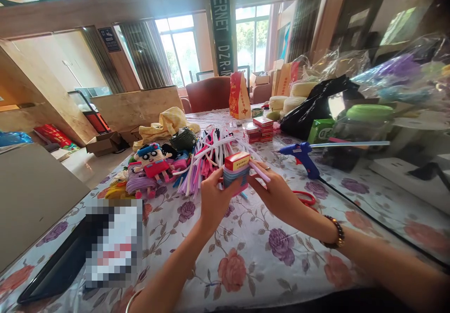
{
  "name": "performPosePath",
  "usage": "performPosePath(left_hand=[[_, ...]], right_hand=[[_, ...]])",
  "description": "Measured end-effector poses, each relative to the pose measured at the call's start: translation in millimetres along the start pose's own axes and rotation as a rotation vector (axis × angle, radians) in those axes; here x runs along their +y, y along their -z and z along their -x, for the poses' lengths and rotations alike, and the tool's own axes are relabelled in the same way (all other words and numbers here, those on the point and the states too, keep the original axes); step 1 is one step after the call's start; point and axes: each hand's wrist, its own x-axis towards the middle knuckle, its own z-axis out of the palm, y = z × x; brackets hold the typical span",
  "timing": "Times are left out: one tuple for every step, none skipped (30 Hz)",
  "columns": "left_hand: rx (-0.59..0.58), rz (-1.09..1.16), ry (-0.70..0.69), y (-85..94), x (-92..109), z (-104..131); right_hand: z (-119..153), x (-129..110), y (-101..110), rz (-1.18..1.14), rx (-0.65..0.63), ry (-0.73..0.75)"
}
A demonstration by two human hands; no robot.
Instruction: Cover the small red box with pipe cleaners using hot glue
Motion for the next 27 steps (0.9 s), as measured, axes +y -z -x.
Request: performPosePath(left_hand=[[0.006,-0.025,-0.010,0.0,1,0],[0.012,-0.051,-0.021,0.1,2,1],[0.020,-0.080,-0.032,0.3,3,1],[0.030,-0.114,-0.044,0.5,4,2],[0.040,-0.149,-0.056,0.8,5,2],[0.050,-0.185,-0.071,1.0,6,3],[0.059,-0.220,-0.091,1.2,7,4],[0.068,-0.253,-0.118,1.3,8,4],[0.078,-0.282,-0.153,1.2,8,5],[0.092,-0.308,-0.194,1.0,9,5],[0.108,-0.330,-0.238,0.7,9,6],[0.125,-0.350,-0.283,0.3,9,6],[0.143,-0.371,-0.329,-0.2,8,7],[0.158,-0.389,-0.374,-0.7,8,7],[0.171,-0.404,-0.419,-1.1,8,8],[0.179,-0.420,-0.463,-1.5,8,9],[0.186,-0.434,-0.504,-1.9,7,9],[0.193,-0.447,-0.538,-2.3,7,10],[0.199,-0.461,-0.565,-2.6,7,10],[0.203,-0.477,-0.590,-2.8,6,11],[0.206,-0.493,-0.610,-3.1,6,11],[0.210,-0.508,-0.628,-3.3,5,12],[0.210,-0.521,-0.641,-3.4,5,12],[0.206,-0.533,-0.648,-3.5,5,13],[0.200,-0.542,-0.646,-3.6,4,14],[0.193,-0.549,-0.636,-3.6,4,14],[0.184,-0.553,-0.621,-3.5,4,15]], right_hand=[[1,1,-1,0.021,0.012,0.001],[2,1,-3,0.041,0.023,0.005],[3,2,-4,0.057,0.028,0.009],[4,2,-5,0.069,0.030,0.011],[5,2,-6,0.075,0.030,0.008],[5,1,-7,0.077,0.028,0.004],[6,1,-8,0.076,0.025,-0.002],[8,0,-9,0.071,0.024,-0.006],[9,-1,-10,0.065,0.025,-0.009],[10,-2,-11,0.060,0.027,-0.011],[12,-3,-13,0.054,0.027,-0.013],[13,-4,-14,0.047,0.028,-0.016],[15,-5,-15,0.037,0.028,-0.021],[16,-6,-16,0.023,0.028,-0.026],[17,-7,-17,0.006,0.028,-0.031],[19,-9,-18,-0.015,0.028,-0.037],[20,-10,-18,-0.037,0.029,-0.045],[21,-12,-19,-0.060,0.030,-0.057],[22,-13,-19,-0.082,0.028,-0.068],[23,-14,-20,-0.103,0.026,-0.077],[24,-16,-20,-0.125,0.022,-0.086],[24,-17,-20,-0.149,0.020,-0.093],[25,-19,-21,-0.176,0.017,-0.101],[25,-20,-21,-0.208,0.013,-0.109],[26,-22,-21,-0.242,0.008,-0.120],[26,-23,-21,-0.278,0.003,-0.131],[27,-25,-21,-0.312,-0.005,-0.141]])
